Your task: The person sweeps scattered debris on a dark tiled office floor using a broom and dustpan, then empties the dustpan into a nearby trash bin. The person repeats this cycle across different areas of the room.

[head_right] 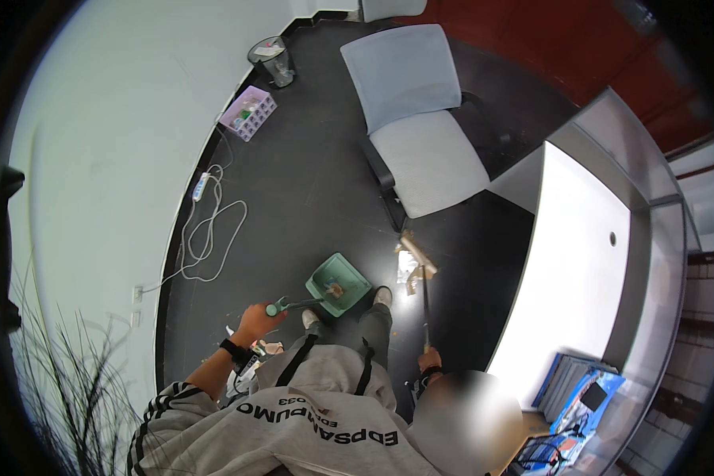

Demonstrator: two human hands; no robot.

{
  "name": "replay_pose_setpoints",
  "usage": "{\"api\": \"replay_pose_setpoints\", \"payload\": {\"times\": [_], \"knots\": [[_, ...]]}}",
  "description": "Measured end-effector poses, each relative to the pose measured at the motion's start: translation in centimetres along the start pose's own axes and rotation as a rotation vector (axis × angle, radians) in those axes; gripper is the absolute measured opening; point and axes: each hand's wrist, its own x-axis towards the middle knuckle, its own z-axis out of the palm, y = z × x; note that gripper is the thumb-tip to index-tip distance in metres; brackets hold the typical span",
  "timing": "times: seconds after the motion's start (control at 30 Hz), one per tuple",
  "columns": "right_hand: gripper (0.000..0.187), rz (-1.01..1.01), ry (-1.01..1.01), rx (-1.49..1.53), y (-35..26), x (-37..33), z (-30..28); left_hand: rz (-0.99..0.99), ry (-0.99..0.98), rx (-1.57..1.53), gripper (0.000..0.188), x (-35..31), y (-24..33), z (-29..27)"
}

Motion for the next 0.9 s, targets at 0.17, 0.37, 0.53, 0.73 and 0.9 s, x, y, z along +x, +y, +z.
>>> {"api": "replay_pose_setpoints", "payload": {"times": [0.17,0.37,0.53,0.73,0.9], "knots": [[0.011,0.121,-0.152,0.38,-0.7,-7.5,0.0,0.154,-0.04,0.059,0.049,1.8,0.7,0.2],[0.016,0.142,-0.072,0.71,0.6,-15.7,2.6,0.309,-0.086,0.153,0.046,3.7,0.0,0.2],[0.007,0.096,-0.126,0.916,2.2,-15.2,2.5,0.402,-0.132,0.199,0.046,4.8,1.7,-0.4],[0.011,-0.373,-0.219,0.593,3.9,-6.3,2.4,0.439,-0.104,0.319,0.044,5.8,4.8,0.7],[0.018,-1.076,0.094,-0.508,4.6,-5.3,3.6,0.429,-0.095,0.364,0.044,7.1,7.5,1.7]]}}
